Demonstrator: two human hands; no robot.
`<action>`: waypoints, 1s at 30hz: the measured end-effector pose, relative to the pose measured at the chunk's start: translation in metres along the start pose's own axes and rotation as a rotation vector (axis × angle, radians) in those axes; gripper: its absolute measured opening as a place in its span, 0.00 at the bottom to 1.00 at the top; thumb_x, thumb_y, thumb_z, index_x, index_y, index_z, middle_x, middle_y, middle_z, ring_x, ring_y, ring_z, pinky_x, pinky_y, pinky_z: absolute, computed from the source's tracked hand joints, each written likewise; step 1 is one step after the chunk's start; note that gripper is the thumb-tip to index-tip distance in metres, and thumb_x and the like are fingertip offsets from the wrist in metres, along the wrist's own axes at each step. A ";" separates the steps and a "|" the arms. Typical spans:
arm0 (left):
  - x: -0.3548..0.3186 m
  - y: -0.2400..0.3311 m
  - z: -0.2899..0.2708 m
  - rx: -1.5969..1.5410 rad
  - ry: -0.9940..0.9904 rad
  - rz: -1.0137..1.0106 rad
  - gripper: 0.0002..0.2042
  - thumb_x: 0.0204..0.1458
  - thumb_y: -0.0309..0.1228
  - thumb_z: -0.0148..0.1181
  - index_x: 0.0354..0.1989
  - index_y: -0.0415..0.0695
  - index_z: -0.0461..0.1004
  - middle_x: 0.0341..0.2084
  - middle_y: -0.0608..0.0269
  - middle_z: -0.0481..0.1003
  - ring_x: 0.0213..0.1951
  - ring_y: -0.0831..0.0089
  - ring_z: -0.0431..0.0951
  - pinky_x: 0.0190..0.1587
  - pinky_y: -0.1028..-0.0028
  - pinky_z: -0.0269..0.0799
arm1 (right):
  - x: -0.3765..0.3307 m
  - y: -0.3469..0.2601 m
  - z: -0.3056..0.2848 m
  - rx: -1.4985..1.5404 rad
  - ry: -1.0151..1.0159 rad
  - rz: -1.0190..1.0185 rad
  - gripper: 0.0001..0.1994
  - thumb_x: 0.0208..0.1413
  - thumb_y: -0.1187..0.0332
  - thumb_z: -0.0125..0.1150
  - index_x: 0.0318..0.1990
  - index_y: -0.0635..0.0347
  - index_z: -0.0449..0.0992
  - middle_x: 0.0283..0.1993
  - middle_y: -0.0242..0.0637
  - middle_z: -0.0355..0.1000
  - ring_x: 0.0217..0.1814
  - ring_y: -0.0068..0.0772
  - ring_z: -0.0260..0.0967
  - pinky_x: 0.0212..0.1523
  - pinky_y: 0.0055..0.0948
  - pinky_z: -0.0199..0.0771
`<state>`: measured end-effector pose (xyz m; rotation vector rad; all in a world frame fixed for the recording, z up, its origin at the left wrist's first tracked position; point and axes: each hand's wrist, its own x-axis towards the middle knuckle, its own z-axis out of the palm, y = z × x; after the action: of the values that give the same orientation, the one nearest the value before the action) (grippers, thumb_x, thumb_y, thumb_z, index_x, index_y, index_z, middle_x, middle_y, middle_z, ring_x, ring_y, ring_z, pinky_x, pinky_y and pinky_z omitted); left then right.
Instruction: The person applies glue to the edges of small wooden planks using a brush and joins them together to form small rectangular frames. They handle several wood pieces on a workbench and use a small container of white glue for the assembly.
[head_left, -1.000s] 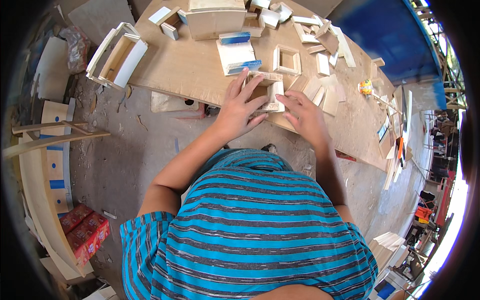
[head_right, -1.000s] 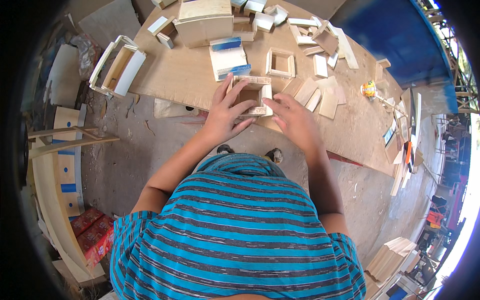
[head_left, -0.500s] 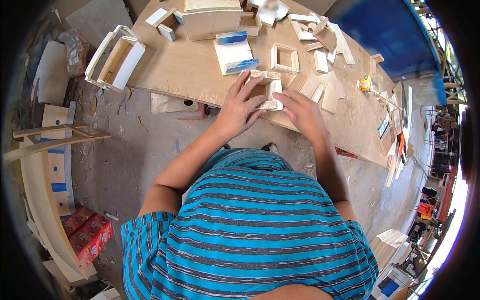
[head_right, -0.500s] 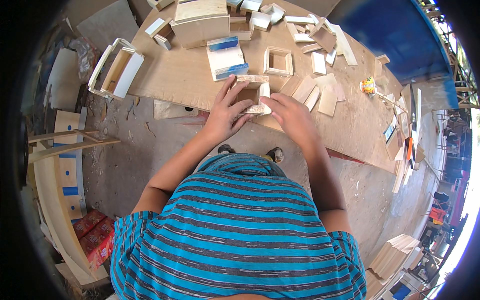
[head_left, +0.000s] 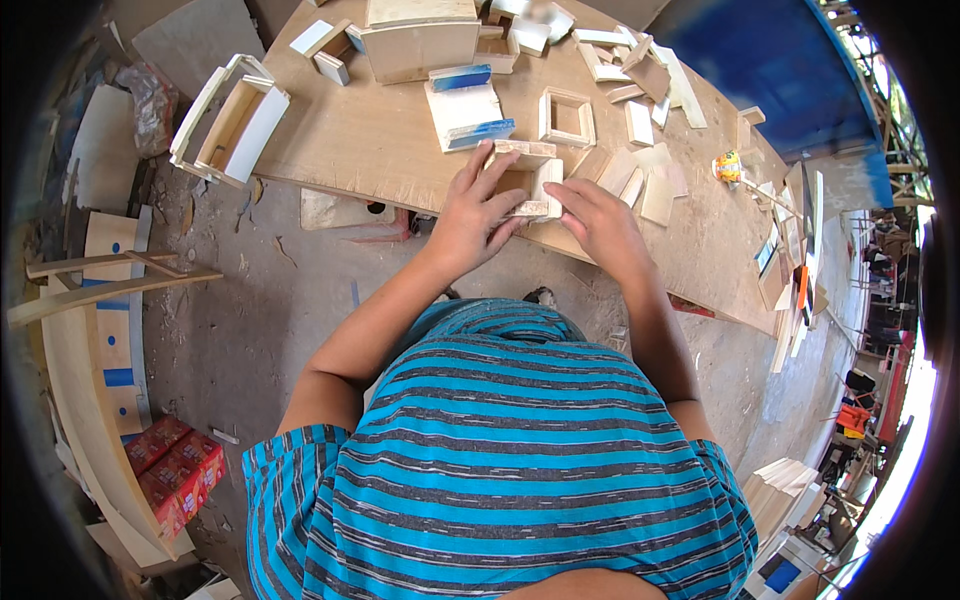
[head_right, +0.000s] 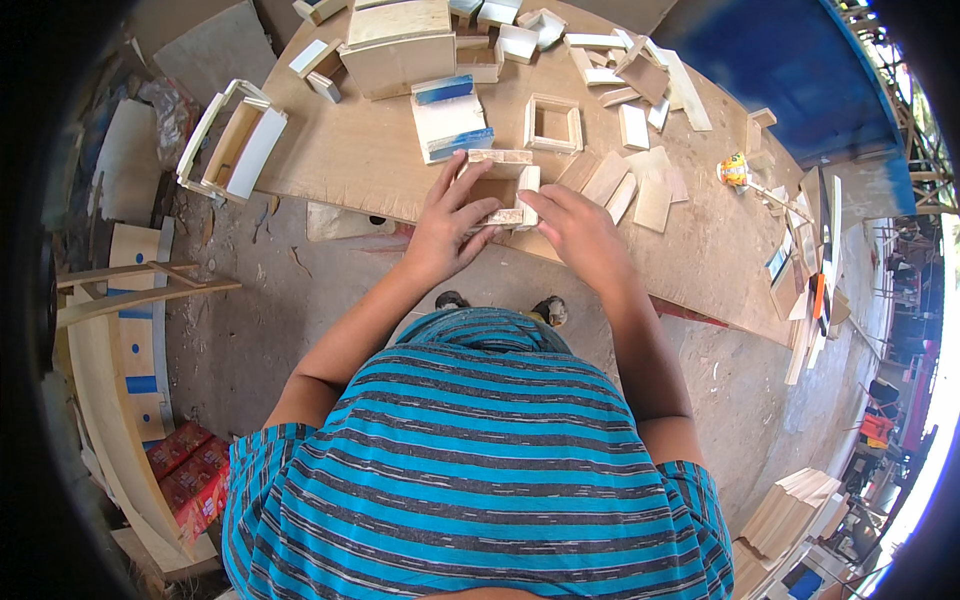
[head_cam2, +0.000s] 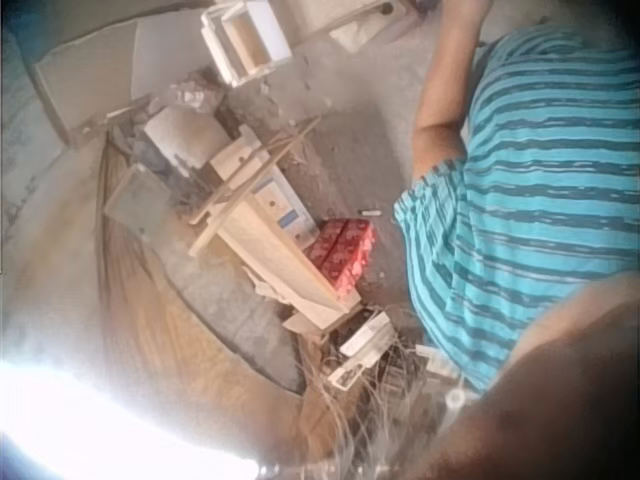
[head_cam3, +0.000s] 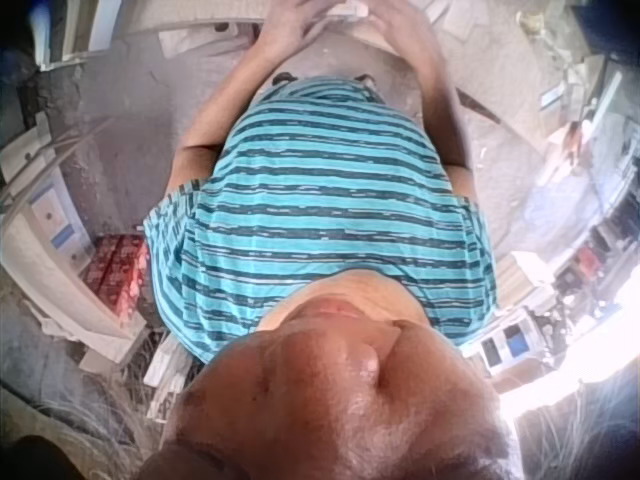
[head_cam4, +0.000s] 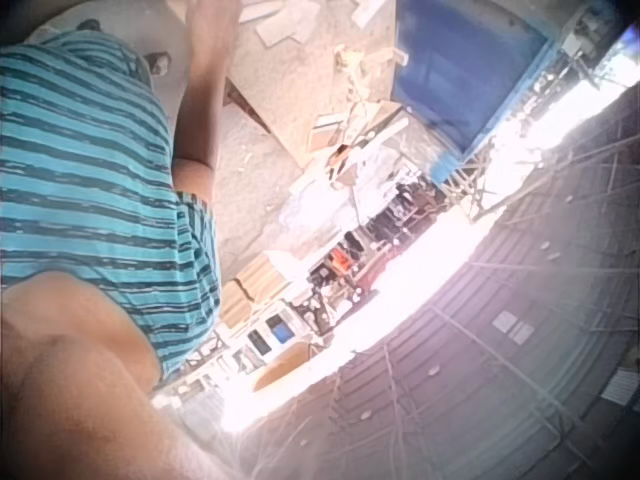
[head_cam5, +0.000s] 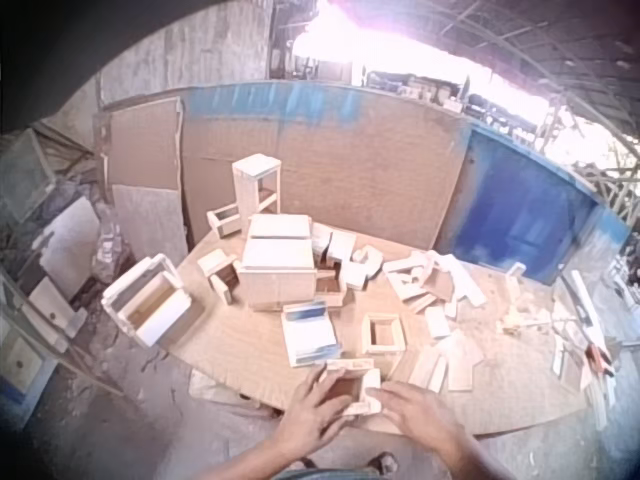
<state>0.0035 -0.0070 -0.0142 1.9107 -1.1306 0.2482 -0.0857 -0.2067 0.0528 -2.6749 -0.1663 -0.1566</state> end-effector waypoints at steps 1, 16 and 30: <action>0.000 0.000 0.000 0.001 -0.001 0.000 0.16 0.40 0.30 0.71 0.40 0.43 0.78 0.62 0.51 0.64 0.67 0.40 0.55 0.65 0.51 0.59 | 0.000 0.000 0.000 0.002 -0.002 0.002 0.23 0.47 0.77 0.64 0.54 0.51 0.76 0.50 0.41 0.73 0.49 0.46 0.73 0.49 0.37 0.75; -0.004 -0.004 0.002 -0.271 0.141 -0.097 0.35 0.53 0.30 0.58 0.69 0.37 0.52 0.69 0.41 0.49 0.71 0.47 0.48 0.70 0.58 0.46 | -0.007 0.000 0.011 0.362 0.029 0.262 0.42 0.47 0.73 0.68 0.70 0.47 0.54 0.54 0.49 0.70 0.48 0.43 0.74 0.46 0.37 0.76; -0.008 -0.009 0.020 -0.782 0.062 -0.360 0.49 0.46 0.29 0.57 0.72 0.33 0.29 0.72 0.42 0.39 0.73 0.56 0.40 0.71 0.64 0.36 | -0.012 0.023 0.058 0.543 0.080 0.364 0.40 0.47 0.79 0.64 0.69 0.65 0.53 0.50 0.51 0.72 0.46 0.37 0.74 0.46 0.30 0.77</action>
<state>0.0010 -0.0157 -0.0358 1.3451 -0.6709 -0.2986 -0.0897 -0.2023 -0.0109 -2.1086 0.2684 -0.0864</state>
